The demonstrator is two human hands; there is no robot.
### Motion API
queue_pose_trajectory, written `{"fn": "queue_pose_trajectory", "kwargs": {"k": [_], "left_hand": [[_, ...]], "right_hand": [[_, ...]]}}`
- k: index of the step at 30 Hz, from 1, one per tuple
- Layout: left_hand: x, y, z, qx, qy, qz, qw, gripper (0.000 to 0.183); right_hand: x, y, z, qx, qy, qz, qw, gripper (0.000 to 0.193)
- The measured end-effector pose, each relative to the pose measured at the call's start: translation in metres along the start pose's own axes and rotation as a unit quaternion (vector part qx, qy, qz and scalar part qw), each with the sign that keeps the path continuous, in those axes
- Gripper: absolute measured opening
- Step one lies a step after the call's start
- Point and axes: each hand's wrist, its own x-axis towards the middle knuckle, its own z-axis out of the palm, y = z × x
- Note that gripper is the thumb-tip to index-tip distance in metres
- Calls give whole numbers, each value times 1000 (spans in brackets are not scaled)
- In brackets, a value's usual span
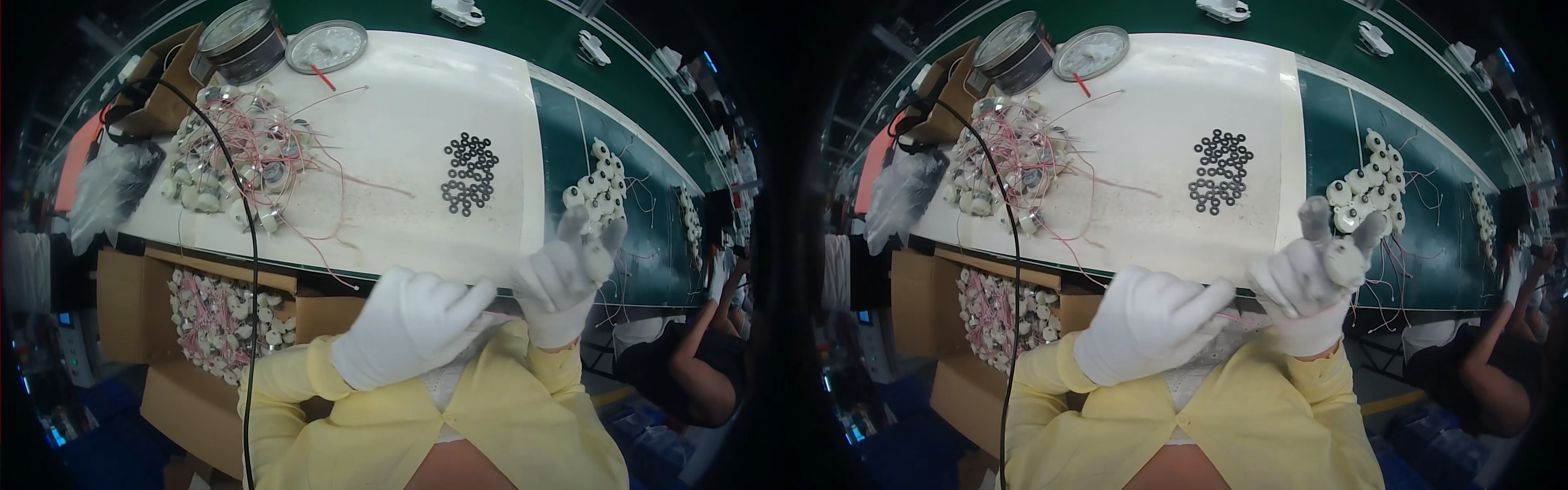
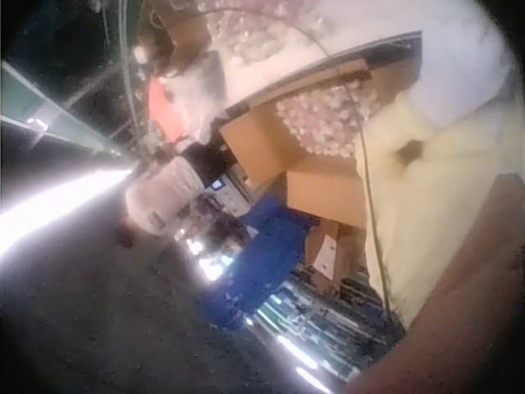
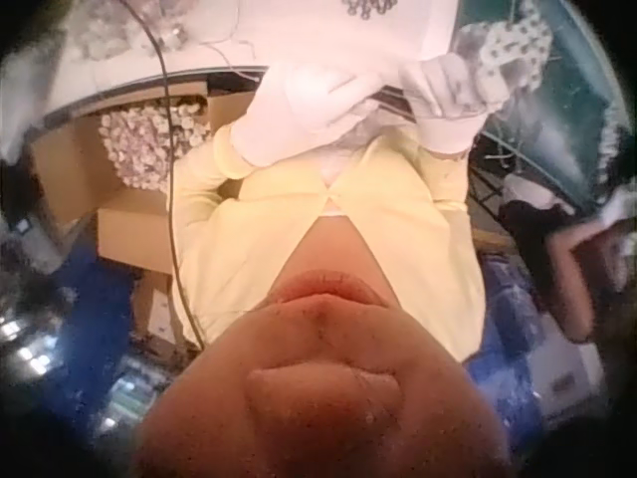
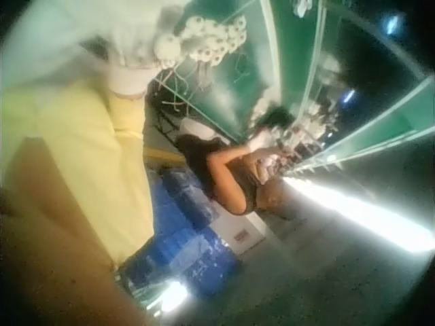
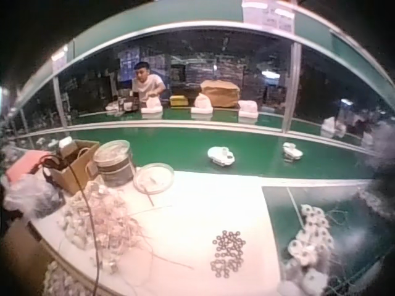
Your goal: The person assembles small white electronic components by inserting black washers into their centers and placing them on a green workbench. They handle the components one at a time, using a red-handled tool to apply a substance to the finished units.
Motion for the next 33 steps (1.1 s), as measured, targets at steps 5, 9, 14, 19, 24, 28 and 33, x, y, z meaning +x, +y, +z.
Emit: {"fn": "queue_pose_trajectory", "kwargs": {"k": [5,9,14,19,24,28,33], "left_hand": [[-18,-61,-44,145,123,-167,968,40],[-42,-94,-40,381,137,-230,885,39],[-38,-87,-28,347,103,-196,912,42],[-43,-96,-24,212,171,-128,954,40],[-34,-115,-14,213,202,-154,943,47],[-28,-124,-10,162,155,-102,969,54],[-26,-121,-5,135,187,-150,961,54]], "right_hand": [[4,-57,-1,-150,-114,117,975,68],[-2,-57,28,-700,270,109,652,36],[25,-36,-2,-977,-126,-135,103,29],[28,-42,-5,-987,-70,-36,141,31],[48,-46,13,-813,95,116,562,38],[55,-47,11,-811,80,116,567,34],[62,-49,7,-858,42,140,492,33]]}}
